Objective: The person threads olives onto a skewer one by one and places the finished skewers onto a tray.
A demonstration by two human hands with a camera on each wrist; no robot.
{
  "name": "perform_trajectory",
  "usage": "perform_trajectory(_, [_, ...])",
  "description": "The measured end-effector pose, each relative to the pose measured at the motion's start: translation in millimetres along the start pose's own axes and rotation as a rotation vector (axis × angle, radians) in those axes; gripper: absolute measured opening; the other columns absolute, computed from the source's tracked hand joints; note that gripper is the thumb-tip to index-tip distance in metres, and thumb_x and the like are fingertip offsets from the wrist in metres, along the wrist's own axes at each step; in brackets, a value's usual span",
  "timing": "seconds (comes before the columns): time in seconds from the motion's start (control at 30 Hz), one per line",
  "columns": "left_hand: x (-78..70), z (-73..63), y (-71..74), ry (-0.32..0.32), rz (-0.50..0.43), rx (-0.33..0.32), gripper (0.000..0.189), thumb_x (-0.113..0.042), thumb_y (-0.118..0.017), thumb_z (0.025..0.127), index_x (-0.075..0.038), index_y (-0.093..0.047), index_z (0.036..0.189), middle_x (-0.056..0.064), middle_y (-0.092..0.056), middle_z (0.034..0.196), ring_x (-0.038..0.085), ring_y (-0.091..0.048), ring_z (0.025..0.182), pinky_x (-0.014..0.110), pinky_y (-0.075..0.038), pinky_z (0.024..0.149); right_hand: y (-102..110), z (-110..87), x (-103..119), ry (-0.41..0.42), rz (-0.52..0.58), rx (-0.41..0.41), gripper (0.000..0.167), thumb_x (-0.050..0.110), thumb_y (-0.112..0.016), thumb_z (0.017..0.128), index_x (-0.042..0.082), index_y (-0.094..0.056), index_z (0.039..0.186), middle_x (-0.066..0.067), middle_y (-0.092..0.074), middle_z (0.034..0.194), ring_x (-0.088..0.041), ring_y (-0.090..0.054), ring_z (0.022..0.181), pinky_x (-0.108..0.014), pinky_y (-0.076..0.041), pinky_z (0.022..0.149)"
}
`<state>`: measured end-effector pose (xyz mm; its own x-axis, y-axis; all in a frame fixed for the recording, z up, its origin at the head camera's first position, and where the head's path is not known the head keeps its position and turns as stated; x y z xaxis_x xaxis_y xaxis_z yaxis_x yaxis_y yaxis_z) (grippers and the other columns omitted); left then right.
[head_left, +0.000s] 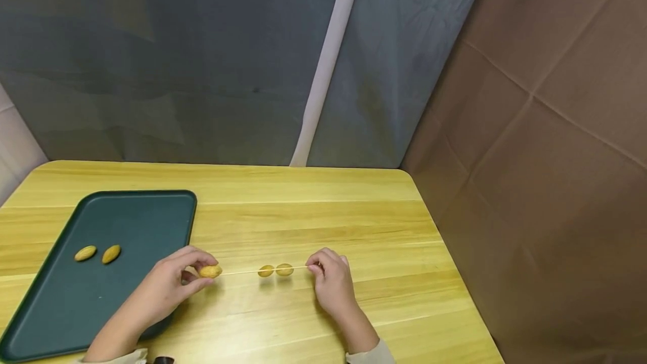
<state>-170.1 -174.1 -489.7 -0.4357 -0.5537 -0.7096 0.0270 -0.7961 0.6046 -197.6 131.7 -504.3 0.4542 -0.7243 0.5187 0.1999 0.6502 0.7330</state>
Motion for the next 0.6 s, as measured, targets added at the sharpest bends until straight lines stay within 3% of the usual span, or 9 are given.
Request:
perform_trajectory(0.2, [-1.6,-2.2,2.1,-0.049,0.087,-0.096,0.049,0.009,-0.089,0.066,-0.019,-0.068,0.099,-0.010,-0.061,0.091,-0.002,-0.058,0.072,0.021,-0.052,0.059,-1.0,0.1,-1.3,0.012,0.000,0.000,0.007,0.014,-0.074,0.086,0.017,-0.068,0.087,0.011,-0.067,0.088,-0.008,-0.064,0.084,-0.028,-0.040,0.075])
perform_trajectory(0.33, [-4.1,-2.0,1.9,-0.077,0.122,-0.122,0.051,0.007,-0.092,0.062,-0.019,-0.065,0.096,-0.014,-0.057,0.086,-0.002,-0.053,0.072,0.021,-0.050,0.057,-0.7,0.3,-1.2,0.013,0.018,-0.009,0.009,0.013,-0.075,0.084,0.016,-0.067,0.087,0.010,-0.067,0.087,-0.008,-0.064,0.083,-0.029,-0.040,0.075])
perform_trajectory(0.5, [-5.0,-1.9,-0.1,-0.053,0.103,-0.085,0.038,-0.004,-0.091,0.069,-0.020,-0.068,0.096,-0.019,-0.054,0.077,-0.002,-0.051,0.069,0.023,-0.050,0.058,-0.7,0.3,-0.2,0.008,0.026,-0.009,0.010,0.013,-0.075,0.083,0.016,-0.067,0.087,0.010,-0.067,0.087,-0.009,-0.064,0.083,-0.029,-0.040,0.075])
perform_trajectory(0.6, [-4.1,-2.4,-1.2,-0.024,0.079,-0.066,0.029,-0.008,-0.087,0.077,-0.018,-0.073,0.100,-0.020,-0.059,0.078,-0.002,-0.054,0.069,0.023,-0.049,0.058,-0.2,0.7,0.3,0.004,0.023,-0.007,0.009,0.013,-0.075,0.083,0.016,-0.067,0.087,0.009,-0.067,0.088,-0.009,-0.064,0.084,-0.029,-0.041,0.076])
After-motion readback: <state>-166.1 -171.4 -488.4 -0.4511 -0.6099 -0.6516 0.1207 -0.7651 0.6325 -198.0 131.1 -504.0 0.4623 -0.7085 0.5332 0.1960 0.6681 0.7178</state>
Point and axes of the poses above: each hand's wrist, its own z-axis towards the middle knuckle, its own y-axis out of the back of the hand, x = y × z, the point moved 5 cm from there along z, towards the middle knuckle
